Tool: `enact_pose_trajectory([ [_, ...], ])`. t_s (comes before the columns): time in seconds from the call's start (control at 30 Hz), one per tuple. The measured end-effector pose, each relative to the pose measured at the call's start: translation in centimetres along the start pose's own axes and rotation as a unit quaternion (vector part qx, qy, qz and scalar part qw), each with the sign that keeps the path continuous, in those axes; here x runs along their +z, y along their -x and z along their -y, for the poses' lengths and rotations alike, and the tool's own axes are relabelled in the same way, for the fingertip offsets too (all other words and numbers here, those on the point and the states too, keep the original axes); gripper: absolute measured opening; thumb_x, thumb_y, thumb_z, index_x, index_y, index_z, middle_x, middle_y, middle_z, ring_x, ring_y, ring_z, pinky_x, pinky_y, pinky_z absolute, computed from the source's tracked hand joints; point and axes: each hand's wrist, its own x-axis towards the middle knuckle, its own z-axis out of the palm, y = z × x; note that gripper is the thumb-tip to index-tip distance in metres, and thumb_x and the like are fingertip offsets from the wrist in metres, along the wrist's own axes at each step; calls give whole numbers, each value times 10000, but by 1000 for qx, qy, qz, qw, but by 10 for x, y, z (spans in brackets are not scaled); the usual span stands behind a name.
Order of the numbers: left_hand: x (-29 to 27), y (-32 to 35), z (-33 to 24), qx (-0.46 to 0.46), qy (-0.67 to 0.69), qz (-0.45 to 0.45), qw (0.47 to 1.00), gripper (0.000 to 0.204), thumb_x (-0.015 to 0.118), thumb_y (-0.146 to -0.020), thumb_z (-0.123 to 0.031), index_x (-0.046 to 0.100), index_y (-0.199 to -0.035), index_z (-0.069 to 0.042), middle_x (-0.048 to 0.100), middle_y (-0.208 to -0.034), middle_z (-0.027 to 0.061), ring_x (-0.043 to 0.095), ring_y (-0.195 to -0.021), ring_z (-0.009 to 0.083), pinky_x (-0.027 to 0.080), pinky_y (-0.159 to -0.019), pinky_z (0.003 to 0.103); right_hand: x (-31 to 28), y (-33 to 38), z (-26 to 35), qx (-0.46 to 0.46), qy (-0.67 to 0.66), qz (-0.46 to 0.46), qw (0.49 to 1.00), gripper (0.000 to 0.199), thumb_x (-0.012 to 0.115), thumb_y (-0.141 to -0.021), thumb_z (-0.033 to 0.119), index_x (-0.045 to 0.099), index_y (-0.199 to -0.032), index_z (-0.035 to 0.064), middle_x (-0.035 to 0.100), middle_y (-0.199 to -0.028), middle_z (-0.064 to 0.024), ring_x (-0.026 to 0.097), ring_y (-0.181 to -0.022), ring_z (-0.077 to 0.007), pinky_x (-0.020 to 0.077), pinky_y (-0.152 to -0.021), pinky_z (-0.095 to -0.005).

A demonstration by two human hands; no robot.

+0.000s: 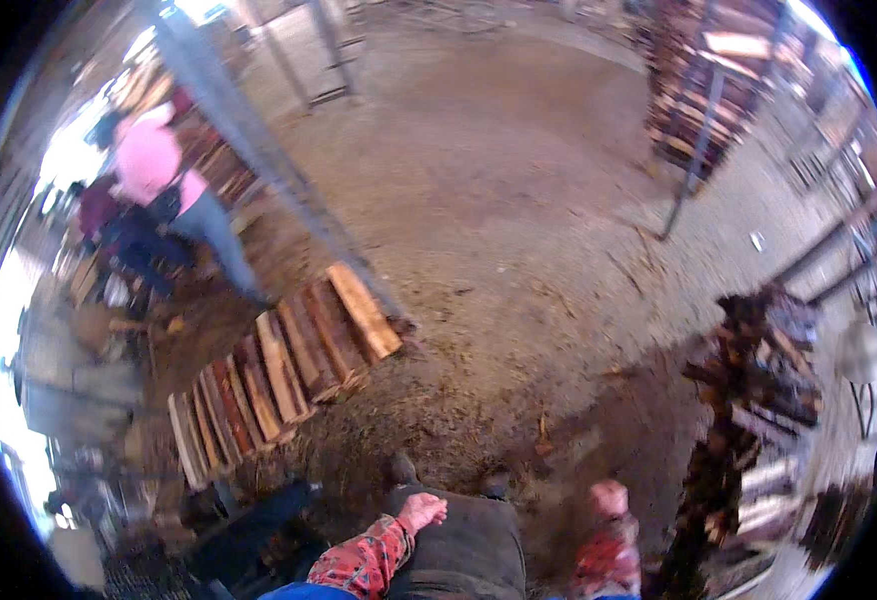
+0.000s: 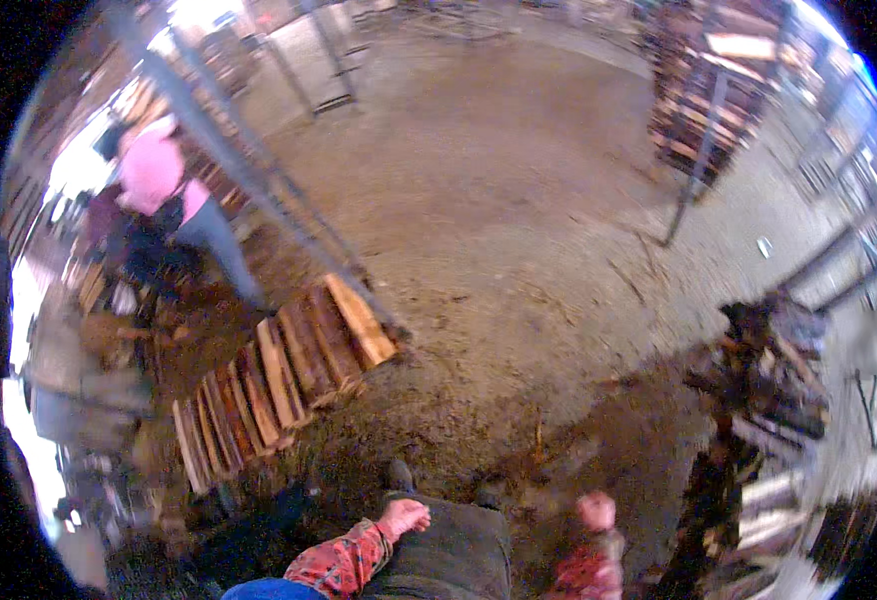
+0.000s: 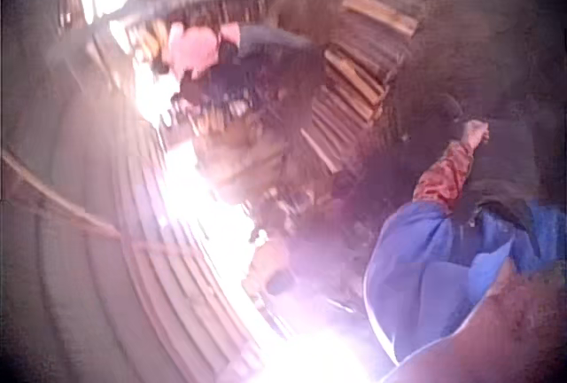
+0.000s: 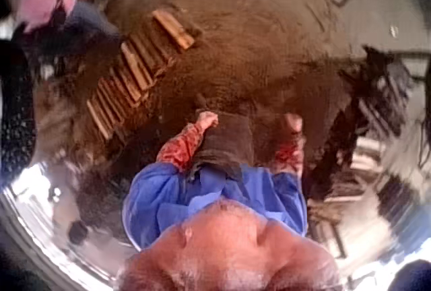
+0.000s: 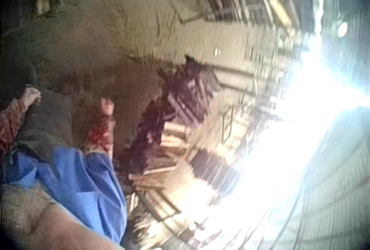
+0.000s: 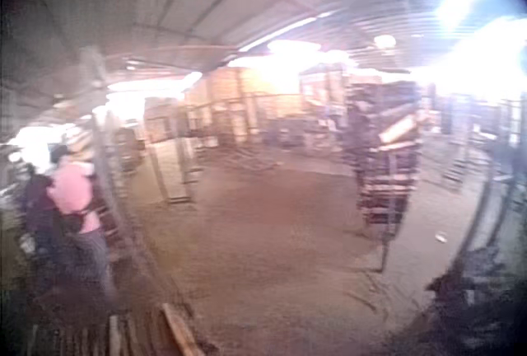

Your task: The person picks up split logs from a pile and stacks them onto a metal rack. The person handles the wood by hand, arranging the pieces vertically on the rack in a repetitive cycle of picking, moving, and placing.

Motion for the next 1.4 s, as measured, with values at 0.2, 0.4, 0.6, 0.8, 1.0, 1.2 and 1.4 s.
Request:
enact_pose_trajectory([
  [0.2, 20, 20, 81, 3, 101, -28, 994, 219, 667, -870, -215, 607, -883, -5, 651, -779, 68, 629, -659, 147, 522, -545, 274, 197, 34, -71, 82, 574, -64, 812, 258, 637, -812, 226, 664, -926, -3, 662, -743, -86, 630, -625, -184, 510, -534, -338],
  [0.4, 4, 44, 90, 74, 189, -63, 977, 218, 656, -876, -222, 604, -853, -10, 644, -773, 66, 627, -674, 144, 524, -549, 268, 102, -11, -60, 81, 597, -95, 793, 213, 591, -849, 163, 643, -1008, 30, 658, -816, -144, 637, -635, -246, 521, -523, -392],
  [0.6, -27, 79, 168, 107, 257, -161, 947, 261, 638, -879, -248, 614, -733, -33, 628, -668, 45, 596, -576, 126, 511, -520, 271, 89, -60, -12, 85, 630, -9, 772, 239, 557, -890, 253, 611, -967, 33, 628, -799, -158, 609, -636, -274, 507, -550, -495],
  [0.8, -47, 144, 230, 116, 302, -285, 902, 299, 640, -868, -292, 633, -724, -30, 635, -663, 51, 605, -571, 123, 512, -519, 285, 203, -67, -95, 49, 834, 205, 510, 238, 569, -881, 153, 627, -1101, 86, 634, -991, -133, 613, -794, -272, 493, -621, -397],
  [1.0, -10, 178, 335, 65, 441, -393, 804, 248, 675, -841, -253, 649, -834, -7, 652, -693, 69, 629, -600, 136, 520, -528, 295, 308, -50, -142, 129, 876, 308, 347, 239, 569, -860, 222, 641, -1027, 67, 643, -917, -132, 622, -745, -261, 503, -614, -393],
  [1.2, 89, 240, 400, 95, 699, -457, 541, 176, 663, -834, -139, 606, -795, 23, 635, -728, 115, 620, -592, 195, 501, -494, 323, 397, -70, -186, 117, 877, 367, 287, 280, 570, -840, 290, 654, -954, 48, 651, -843, -131, 632, -695, -250, 513, -608, -389],
  [1.4, 171, 244, 423, 35, 755, -520, 398, 180, 625, -861, -142, 596, -829, 33, 625, -724, 140, 598, -560, 201, 483, -459, 326, 485, -38, -268, 106, 867, 408, 266, 348, 571, -819, 358, 667, -880, 29, 660, -769, -131, 641, -646, -239, 523, -602, -385],
])
